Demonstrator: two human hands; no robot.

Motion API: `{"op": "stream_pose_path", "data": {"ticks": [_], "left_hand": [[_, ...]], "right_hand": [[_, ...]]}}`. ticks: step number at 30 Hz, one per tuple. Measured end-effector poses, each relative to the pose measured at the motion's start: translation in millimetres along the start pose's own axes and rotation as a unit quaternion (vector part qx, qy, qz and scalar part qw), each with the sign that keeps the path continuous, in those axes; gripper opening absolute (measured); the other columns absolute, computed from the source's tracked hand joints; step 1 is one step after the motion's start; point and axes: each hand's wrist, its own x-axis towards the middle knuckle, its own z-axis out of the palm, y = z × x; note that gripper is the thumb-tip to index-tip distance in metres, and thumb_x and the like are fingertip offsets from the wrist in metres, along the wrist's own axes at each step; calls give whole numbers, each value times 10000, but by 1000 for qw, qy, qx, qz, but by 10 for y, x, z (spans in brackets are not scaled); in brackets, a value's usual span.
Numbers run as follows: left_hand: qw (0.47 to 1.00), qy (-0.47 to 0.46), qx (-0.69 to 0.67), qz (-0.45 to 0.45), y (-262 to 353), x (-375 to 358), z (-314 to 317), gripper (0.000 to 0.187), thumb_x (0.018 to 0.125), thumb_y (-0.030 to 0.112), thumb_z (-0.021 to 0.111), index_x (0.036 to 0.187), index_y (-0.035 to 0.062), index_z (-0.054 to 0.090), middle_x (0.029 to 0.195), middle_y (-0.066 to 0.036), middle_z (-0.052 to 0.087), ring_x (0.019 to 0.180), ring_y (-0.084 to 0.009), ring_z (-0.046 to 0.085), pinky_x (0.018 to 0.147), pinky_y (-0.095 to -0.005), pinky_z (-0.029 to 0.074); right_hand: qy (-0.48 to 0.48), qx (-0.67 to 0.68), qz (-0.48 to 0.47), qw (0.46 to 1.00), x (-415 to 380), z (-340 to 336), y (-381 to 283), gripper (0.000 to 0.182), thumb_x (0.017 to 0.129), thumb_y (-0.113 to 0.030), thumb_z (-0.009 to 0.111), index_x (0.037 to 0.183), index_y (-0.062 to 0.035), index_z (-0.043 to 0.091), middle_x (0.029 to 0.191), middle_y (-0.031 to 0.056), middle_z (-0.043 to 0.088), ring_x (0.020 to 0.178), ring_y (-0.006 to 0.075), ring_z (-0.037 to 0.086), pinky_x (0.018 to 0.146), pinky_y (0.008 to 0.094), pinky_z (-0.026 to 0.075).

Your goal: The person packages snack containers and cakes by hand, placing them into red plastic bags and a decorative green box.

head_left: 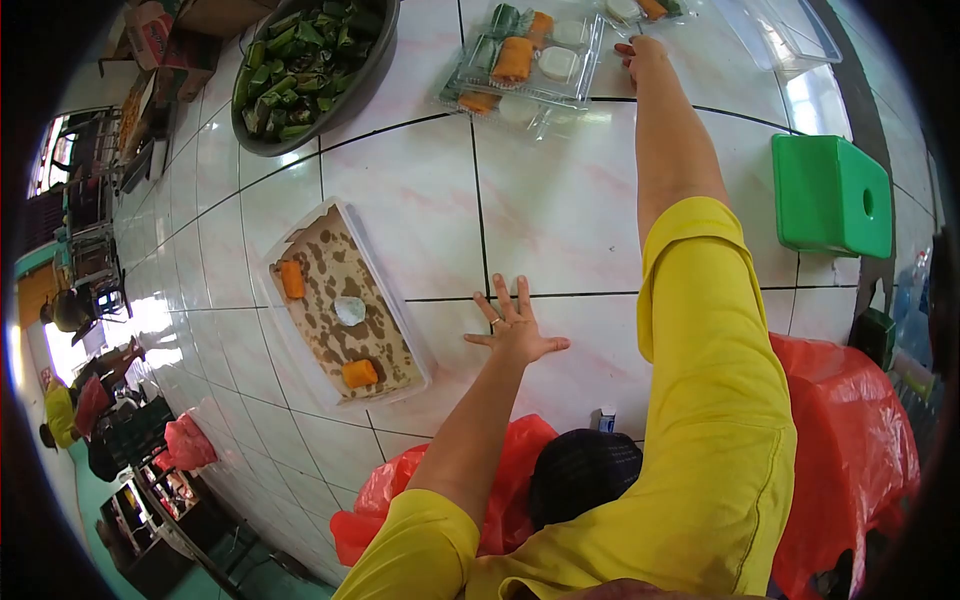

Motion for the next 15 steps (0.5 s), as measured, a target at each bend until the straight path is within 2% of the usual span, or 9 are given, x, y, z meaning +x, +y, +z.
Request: {"op": "stream_pose_path", "data": {"ticks": [7, 14, 15], "left_hand": [[1000, 3, -6, 3, 11, -23, -21, 1301, 464, 617, 722, 1358, 228, -139, 1379, -88, -286, 1241, -415, -246, 825, -757, 68], [1000, 21, -1, 7, -38, -29, 39, 1308, 451, 622, 724, 1356, 239, -138, 1386, -62, -277, 1250, -409, -229, 827, -758, 80], [999, 45, -5, 23, -62, -34, 86, 1308, 448, 627, 722, 1356, 243, -138, 1385, -57, -279, 1251, -406, -229, 827, -760, 85]], "right_hand": [[-22, 163, -14, 986, -144, 259, 53, 222, 838, -192, 413, 1015, -67, 457, 868, 44, 583, 684, 208, 511, 593, 388, 406], [-92, 240, 2, 966, -641, 474, 731, 259, 802, -83, 419, 1043, 10, 420, 881, 112, 534, 738, 292, 557, 628, 453, 476], [-99, 236, -1, 967, -733, 428, 840, 266, 797, -68, 420, 1047, 21, 415, 883, 122, 527, 746, 304, 563, 634, 462, 486]]}}
